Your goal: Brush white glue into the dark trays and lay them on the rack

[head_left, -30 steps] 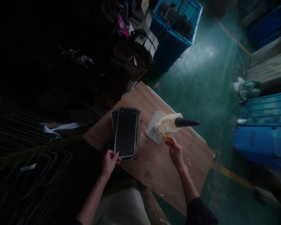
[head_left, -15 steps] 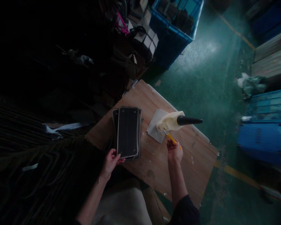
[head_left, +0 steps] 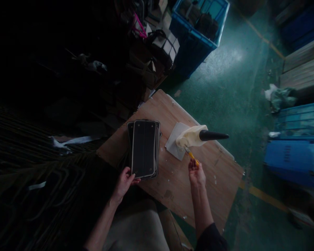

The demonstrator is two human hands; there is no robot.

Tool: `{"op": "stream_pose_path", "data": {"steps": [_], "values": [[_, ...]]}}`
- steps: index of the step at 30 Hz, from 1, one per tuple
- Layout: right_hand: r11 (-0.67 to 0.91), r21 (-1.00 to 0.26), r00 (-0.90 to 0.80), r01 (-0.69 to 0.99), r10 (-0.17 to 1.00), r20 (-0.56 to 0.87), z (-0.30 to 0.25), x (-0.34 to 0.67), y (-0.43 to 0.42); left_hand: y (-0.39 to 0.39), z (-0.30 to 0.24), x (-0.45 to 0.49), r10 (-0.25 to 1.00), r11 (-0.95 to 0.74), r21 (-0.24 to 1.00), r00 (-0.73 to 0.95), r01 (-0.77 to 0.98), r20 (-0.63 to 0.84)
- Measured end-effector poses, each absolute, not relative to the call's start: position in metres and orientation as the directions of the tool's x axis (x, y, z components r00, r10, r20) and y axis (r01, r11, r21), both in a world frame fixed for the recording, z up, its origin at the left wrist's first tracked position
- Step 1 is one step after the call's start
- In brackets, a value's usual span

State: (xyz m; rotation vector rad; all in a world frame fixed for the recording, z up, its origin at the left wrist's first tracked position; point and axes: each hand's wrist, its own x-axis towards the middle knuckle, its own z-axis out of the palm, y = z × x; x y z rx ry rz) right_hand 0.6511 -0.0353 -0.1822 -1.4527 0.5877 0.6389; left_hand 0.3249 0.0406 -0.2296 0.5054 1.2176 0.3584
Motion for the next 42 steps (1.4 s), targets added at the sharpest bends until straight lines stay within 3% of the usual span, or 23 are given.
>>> {"op": "stream_pose_path", "data": {"steps": [4,7,11,16,20,27,36,42], "values": [[-0.058,-0.823,0.82,-0.565,0.074,-0.568,-0.161,0.628,-0.049,0.04,-0.23,0.322,0.515,0.838,0.546,0.321,0.009,-0.795],[-0.197,-0.921,0.862,-0.337,0.33,-0.385,-0.144,0.601,-0.031,0.038,-0.233,0.322,0.526,0.835,0.551,0.29,0.003,-0.799],[-0.3,-0.953,0.66,0.045,0.725,-0.197,-0.136,0.572,0.026,0.035,-0.238,0.324,0.536,0.838,0.546,0.234,-0.029,-0.811],[-0.145,-0.821,0.273,0.553,0.962,0.013,-0.152,0.572,0.088,0.033,-0.243,0.326,0.522,0.85,0.526,0.198,-0.036,-0.83],[-0.037,-0.702,0.106,0.711,0.993,0.056,-0.171,0.581,0.112,0.031,-0.246,0.326,0.544,0.837,0.545,0.192,-0.051,-0.817],[-0.054,-0.656,0.022,0.752,0.998,-0.057,-0.175,0.569,0.088,0.03,-0.246,0.324,0.562,0.827,0.55,0.194,-0.117,-0.804],[-0.203,-0.671,-0.064,0.714,0.934,-0.351,-0.138,0.528,-0.027,0.03,-0.241,0.324,0.586,0.81,0.58,0.191,-0.093,-0.788],[-0.267,-0.769,-0.163,0.58,0.888,-0.431,-0.127,0.516,-0.008,0.03,-0.242,0.323,0.567,0.823,0.559,0.2,-0.103,-0.799]]}}
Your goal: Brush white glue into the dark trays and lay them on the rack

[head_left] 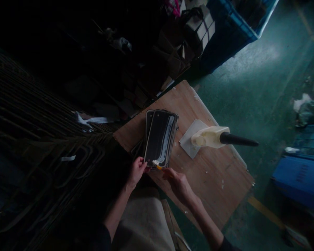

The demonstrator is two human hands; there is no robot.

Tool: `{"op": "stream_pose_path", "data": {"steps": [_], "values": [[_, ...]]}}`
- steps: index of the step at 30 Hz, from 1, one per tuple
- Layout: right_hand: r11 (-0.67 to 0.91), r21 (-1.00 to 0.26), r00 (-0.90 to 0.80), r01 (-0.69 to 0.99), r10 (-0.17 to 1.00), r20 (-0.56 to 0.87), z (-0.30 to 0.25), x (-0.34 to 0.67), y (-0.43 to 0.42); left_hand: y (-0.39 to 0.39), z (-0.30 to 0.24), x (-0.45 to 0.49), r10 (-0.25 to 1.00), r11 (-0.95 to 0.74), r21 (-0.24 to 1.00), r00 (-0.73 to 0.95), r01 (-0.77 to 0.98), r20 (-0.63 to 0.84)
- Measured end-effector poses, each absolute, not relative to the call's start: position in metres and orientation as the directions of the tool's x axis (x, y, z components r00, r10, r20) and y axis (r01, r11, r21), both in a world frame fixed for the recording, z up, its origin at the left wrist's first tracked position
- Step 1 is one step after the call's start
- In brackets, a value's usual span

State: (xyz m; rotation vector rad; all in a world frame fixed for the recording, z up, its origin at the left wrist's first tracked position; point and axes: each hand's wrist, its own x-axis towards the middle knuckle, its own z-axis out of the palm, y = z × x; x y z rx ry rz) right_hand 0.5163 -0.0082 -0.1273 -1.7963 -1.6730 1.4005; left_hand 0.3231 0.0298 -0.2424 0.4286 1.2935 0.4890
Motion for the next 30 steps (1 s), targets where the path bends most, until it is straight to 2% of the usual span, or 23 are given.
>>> {"op": "stream_pose_path", "data": {"steps": [3,6,8,10,13,16,22,30], "values": [[-0.31,-0.815,-0.164,0.489,0.885,-0.435,-0.141,0.522,0.026,0.03,-0.245,0.323,0.544,0.839,0.531,0.193,-0.119,-0.817],[-0.319,-0.852,-0.026,0.416,0.932,-0.362,-0.161,0.533,0.063,0.03,-0.248,0.323,0.539,0.842,0.52,0.184,-0.145,-0.822],[-0.272,-0.87,0.079,0.41,0.961,-0.264,-0.171,0.54,0.085,0.03,-0.25,0.323,0.537,0.843,0.516,0.195,-0.152,-0.821],[-0.186,-0.863,0.126,0.469,0.982,-0.143,-0.175,0.545,0.104,0.03,-0.252,0.323,0.54,0.841,0.52,0.194,-0.149,-0.819],[-0.046,-0.788,0.084,0.614,0.996,0.007,-0.175,0.545,0.128,0.028,-0.255,0.323,0.551,0.834,0.533,0.167,-0.142,-0.818],[0.035,-0.719,0.002,0.694,0.999,0.051,-0.179,0.541,0.141,0.027,-0.256,0.324,0.549,0.835,0.531,0.161,-0.142,-0.82],[0.048,-0.693,-0.172,0.72,0.979,-0.111,-0.182,0.529,0.118,0.03,-0.251,0.321,0.547,0.837,0.529,0.192,-0.141,-0.815],[-0.183,-0.792,-0.27,0.583,0.876,-0.401,-0.142,0.509,0.027,0.032,-0.247,0.318,0.532,0.846,0.51,0.198,-0.154,-0.823]]}}
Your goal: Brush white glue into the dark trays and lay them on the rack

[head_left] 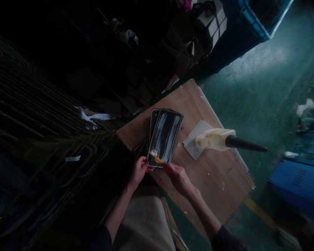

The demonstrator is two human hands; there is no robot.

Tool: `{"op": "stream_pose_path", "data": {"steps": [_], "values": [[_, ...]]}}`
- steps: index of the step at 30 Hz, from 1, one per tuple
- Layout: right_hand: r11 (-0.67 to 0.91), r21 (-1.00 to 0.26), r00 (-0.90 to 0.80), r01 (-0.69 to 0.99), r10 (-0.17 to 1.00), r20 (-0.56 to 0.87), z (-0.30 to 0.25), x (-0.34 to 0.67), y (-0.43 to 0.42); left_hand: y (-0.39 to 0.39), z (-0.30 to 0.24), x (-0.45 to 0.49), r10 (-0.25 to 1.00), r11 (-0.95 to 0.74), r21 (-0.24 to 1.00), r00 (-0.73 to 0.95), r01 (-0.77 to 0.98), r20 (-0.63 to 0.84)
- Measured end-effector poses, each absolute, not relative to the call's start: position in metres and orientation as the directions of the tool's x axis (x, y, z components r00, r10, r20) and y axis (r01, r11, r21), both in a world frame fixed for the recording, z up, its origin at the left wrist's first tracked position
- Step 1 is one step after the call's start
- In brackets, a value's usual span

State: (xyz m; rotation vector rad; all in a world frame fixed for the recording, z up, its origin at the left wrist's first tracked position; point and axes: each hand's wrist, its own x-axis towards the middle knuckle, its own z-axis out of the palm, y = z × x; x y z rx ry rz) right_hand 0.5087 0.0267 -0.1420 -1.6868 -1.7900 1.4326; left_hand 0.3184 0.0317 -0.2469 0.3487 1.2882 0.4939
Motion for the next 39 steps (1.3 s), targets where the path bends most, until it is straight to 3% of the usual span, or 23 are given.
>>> {"op": "stream_pose_path", "data": {"steps": [7,10,14,19,23,27,33,35,39], "values": [[-0.376,-0.832,-0.213,0.408,0.847,-0.487,-0.144,0.536,0.03,0.029,-0.25,0.319,0.543,0.839,0.519,0.211,-0.162,-0.813],[-0.281,-0.818,-0.111,0.502,0.917,-0.383,-0.155,0.557,0.065,0.03,-0.25,0.32,0.546,0.837,0.522,0.198,-0.164,-0.814],[-0.111,-0.742,0.019,0.661,0.991,-0.131,-0.161,0.57,0.105,0.029,-0.252,0.321,0.552,0.834,0.534,0.206,-0.138,-0.808],[0.055,-0.661,-0.054,0.748,0.998,0.022,-0.169,0.571,0.135,0.024,-0.258,0.322,0.564,0.826,0.549,0.197,-0.129,-0.802],[0.065,-0.599,-0.11,0.798,0.993,-0.039,-0.179,0.566,0.136,0.025,-0.256,0.323,0.554,0.832,0.53,0.187,-0.167,-0.811],[0.024,-0.639,-0.174,0.768,0.97,-0.172,-0.171,0.551,0.097,0.03,-0.247,0.322,0.545,0.836,0.512,0.185,-0.198,-0.818],[-0.214,-0.754,-0.247,0.621,0.86,-0.447,-0.128,0.544,0.045,0.029,-0.243,0.322,0.557,0.828,0.527,0.178,-0.191,-0.811],[-0.225,-0.774,-0.159,0.592,0.909,-0.385,-0.124,0.552,0.057,0.028,-0.245,0.323,0.561,0.825,0.534,0.16,-0.186,-0.812],[-0.132,-0.716,0.086,0.686,0.991,-0.1,-0.143,0.569,0.104,0.027,-0.247,0.324,0.554,0.831,0.533,0.152,-0.161,-0.818]]}}
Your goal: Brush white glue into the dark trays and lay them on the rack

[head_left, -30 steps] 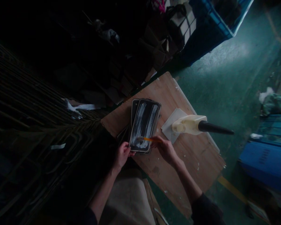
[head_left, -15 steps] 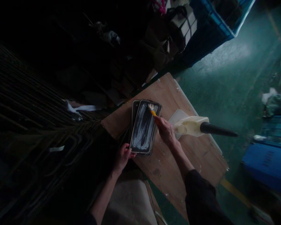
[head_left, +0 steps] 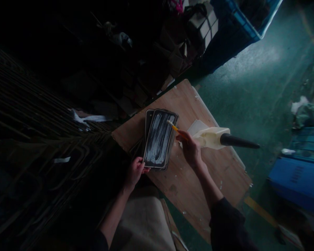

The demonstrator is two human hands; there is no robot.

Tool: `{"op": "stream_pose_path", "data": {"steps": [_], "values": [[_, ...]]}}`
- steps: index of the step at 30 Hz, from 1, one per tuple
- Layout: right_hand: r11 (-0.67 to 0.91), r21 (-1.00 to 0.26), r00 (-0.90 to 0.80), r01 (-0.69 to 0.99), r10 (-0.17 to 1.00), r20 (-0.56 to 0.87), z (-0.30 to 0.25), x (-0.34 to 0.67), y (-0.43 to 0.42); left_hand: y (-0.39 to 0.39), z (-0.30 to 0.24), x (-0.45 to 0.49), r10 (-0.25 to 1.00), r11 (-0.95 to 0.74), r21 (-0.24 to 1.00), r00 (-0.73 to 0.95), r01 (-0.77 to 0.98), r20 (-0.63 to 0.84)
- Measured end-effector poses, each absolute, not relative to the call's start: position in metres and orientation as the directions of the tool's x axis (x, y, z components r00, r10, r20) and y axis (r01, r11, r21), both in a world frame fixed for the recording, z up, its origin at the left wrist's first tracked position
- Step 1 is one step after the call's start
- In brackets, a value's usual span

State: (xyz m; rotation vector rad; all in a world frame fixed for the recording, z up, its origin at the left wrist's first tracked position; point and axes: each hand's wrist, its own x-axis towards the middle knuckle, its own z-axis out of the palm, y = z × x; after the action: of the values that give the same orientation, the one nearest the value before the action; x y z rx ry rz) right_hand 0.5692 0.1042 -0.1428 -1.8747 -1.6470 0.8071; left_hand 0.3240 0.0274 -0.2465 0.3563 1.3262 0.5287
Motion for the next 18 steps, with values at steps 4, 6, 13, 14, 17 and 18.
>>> {"op": "stream_pose_path", "data": {"steps": [4,6,13,14,17,18], "values": [[-0.078,-0.617,0.11,0.783,0.994,0.014,-0.174,0.572,0.132,0.028,-0.247,0.324,0.559,0.826,0.533,0.152,-0.185,-0.815],[-0.054,-0.595,0.078,0.802,0.997,0.015,-0.183,0.567,0.131,0.028,-0.246,0.324,0.565,0.821,0.536,0.151,-0.195,-0.811],[-0.069,-0.634,-0.116,0.77,0.962,-0.246,-0.161,0.533,0.06,0.031,-0.24,0.324,0.54,0.837,0.504,0.178,-0.212,-0.823],[-0.092,-0.649,-0.132,0.755,0.948,-0.288,-0.156,0.526,0.046,0.031,-0.239,0.324,0.535,0.84,0.499,0.176,-0.213,-0.826],[-0.143,-0.707,-0.173,0.693,0.919,-0.354,-0.144,0.506,0.008,0.031,-0.238,0.324,0.538,0.839,0.506,0.165,-0.197,-0.827],[-0.151,-0.727,-0.182,0.67,0.916,-0.358,-0.141,0.501,-0.002,0.031,-0.238,0.324,0.54,0.839,0.51,0.167,-0.19,-0.825]]}}
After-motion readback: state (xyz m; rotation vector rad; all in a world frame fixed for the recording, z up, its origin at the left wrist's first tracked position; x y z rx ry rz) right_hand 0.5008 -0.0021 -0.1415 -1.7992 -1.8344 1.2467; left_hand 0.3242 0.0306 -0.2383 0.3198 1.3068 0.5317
